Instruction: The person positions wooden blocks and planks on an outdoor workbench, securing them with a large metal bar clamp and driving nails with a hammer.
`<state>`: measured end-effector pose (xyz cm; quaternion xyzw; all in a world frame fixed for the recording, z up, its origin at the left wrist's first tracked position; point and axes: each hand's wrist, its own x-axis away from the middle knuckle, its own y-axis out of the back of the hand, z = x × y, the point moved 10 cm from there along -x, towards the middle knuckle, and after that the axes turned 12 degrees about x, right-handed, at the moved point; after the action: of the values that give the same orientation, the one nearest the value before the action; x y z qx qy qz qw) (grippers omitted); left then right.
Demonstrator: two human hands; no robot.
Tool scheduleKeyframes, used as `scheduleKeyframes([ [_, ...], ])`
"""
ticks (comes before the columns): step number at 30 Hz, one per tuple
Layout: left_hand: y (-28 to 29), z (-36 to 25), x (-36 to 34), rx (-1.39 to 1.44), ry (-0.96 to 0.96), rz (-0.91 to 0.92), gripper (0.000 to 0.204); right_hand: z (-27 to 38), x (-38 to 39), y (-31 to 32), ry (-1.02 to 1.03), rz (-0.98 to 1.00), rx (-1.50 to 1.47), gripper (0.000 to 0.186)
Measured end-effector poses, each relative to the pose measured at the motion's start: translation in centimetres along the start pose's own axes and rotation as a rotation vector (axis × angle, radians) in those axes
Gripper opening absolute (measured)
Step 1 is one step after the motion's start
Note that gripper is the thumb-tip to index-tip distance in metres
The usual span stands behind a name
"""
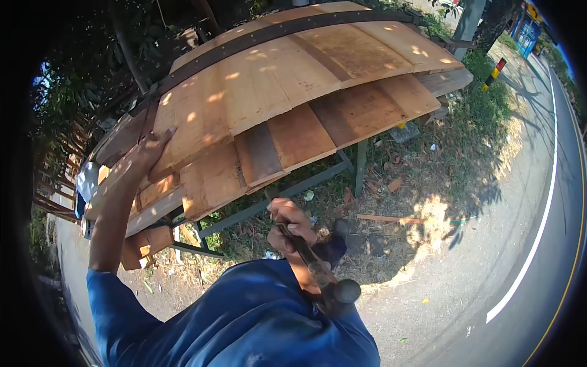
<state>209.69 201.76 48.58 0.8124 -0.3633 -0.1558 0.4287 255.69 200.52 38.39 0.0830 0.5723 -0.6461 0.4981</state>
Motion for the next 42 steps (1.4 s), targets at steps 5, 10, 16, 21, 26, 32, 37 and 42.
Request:
scheduleKeyframes([
  [5, 0.5, -0.4, 1.4, -0.18, 0.131, 0.023, 0.113, -5.6, 6.1, -2.2, -0.272, 0.679, 0.932, 0.039],
  [10, -0.5, -1.7, 3.1, -0.04, 0.153, 0.095, 0.106, -0.7, 4.4, -1.4, -0.058, 0.432, 0.177, 0.03],
  [16, -0.1, -0.1, -0.3, -0.017, 0.017, 0.004, 0.098, -6.7, 7.0, -5.4, -0.311, 0.833, 1.06, 0.042],
  [21, -0.1, -0.1, -0.5, -0.111, -0.009, -0.004, 0.096, -0.2, 5.6, -3.2, 0.129, 0.163, 0.125, 0.033],
  [26, -0.7, -1.0, -0.2, -0.075, -0.128, 0.061, 0.095, -8.3, 8.3, -4.0, -0.383, 0.746, 1.018, 0.036],
  [32, -0.8, -2.1, -0.9, -0.045, -0.118, 0.025, 0.104, -6.0, 8.5, -0.2, -0.373, 0.236, 0.245, 0.028],
  [37, -0.3, 3.5, -2.5, -0.097, -0.047, -0.023, 0.111, -5.3, 8.9, -4.3, -0.468, 0.672, 0.891, 0.027],
  [42, -1.8, 0.1, -0.6, 0.019, -0.013, 0.113, 0.119, -0.1, 8.1, -4.6, 0.057, 0.273, 0.114, 0.033],
])
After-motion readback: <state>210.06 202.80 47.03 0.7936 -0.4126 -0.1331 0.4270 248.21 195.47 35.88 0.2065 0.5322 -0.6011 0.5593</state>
